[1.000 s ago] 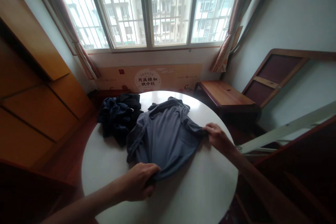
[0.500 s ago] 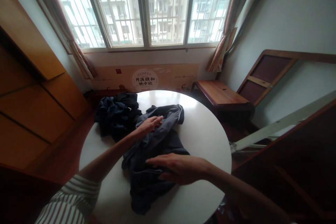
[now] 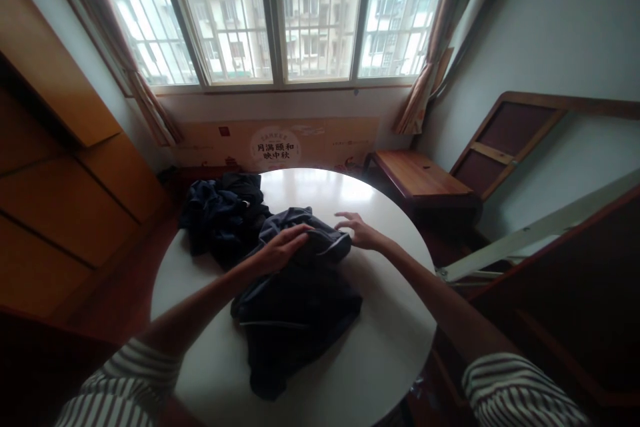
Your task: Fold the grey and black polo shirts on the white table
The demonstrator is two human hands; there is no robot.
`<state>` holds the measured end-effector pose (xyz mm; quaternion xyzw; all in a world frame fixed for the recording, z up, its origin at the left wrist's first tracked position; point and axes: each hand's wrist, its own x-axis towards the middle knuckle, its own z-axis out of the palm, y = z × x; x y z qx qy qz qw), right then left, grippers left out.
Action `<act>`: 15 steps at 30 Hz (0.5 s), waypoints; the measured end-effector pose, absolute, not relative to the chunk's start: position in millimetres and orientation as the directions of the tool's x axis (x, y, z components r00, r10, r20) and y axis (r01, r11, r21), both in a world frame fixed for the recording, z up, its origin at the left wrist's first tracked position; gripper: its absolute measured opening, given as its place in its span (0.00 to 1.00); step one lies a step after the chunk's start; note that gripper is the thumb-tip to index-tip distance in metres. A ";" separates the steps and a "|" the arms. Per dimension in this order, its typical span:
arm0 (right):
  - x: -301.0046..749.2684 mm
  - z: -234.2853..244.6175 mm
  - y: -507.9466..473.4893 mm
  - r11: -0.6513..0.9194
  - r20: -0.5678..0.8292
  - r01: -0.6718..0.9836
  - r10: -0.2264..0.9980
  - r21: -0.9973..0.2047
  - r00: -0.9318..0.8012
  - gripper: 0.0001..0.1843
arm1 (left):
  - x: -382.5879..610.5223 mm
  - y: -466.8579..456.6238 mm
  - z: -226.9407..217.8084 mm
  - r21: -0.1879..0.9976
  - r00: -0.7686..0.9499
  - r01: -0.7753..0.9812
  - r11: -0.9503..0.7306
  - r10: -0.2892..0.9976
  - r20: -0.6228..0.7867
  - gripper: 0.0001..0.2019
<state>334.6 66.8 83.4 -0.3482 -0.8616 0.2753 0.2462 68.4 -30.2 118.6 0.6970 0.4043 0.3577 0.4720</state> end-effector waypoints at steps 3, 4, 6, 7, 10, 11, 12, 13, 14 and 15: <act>327.5 95.9 67.7 0.447 0.252 0.203 0.762 -0.871 -0.597 0.21 | 32.7 -31.0 161.6 0.962 0.256 0.206 -0.181 0.958 0.126 0.28; 330.2 104.7 66.0 0.368 0.261 0.095 0.797 -0.925 -0.545 0.23 | 17.8 -30.5 173.5 0.947 0.207 0.256 -0.195 0.968 0.144 0.28; 342.7 126.4 60.3 0.228 0.228 -0.055 0.861 -0.972 -0.454 0.21 | -10.8 -31.3 190.7 0.897 0.167 0.383 -0.220 0.972 0.168 0.28; 350.9 137.9 57.0 0.179 0.198 -0.083 0.879 -0.980 -0.434 0.20 | -22.8 -33.0 195.6 0.872 0.184 0.436 -0.221 0.971 0.154 0.28; 369.4 170.1 54.7 0.128 0.145 -0.067 0.897 -0.989 -0.417 0.18 | -43.8 -37.3 198.9 0.823 0.307 0.533 -0.196 0.951 0.029 0.21; 370.2 179.7 59.4 0.148 0.164 -0.073 0.904 -0.986 -0.395 0.17 | -45.9 -35.1 198.4 0.808 0.341 0.553 -0.203 0.940 0.003 0.20; 367.7 189.0 67.7 0.177 0.198 -0.090 0.909 -0.980 -0.367 0.17 | -45.9 -29.3 198.2 0.791 0.359 0.570 -0.223 0.933 0.005 0.19; 362.0 197.9 79.8 0.209 0.236 -0.115 0.912 -0.971 -0.337 0.16 | -44.1 -19.5 199.0 0.767 0.349 0.588 -0.255 0.936 0.043 0.18; 353.7 206.2 94.8 0.237 0.270 -0.140 0.912 -0.961 -0.308 0.16 | -40.6 -5.9 201.1 0.734 0.308 0.613 -0.294 0.944 0.120 0.18; 343.5 213.5 111.6 0.257 0.294 -0.159 0.912 -0.953 -0.286 0.16 | -35.6 10.4 204.2 0.691 0.248 0.645 -0.326 0.945 0.214 0.16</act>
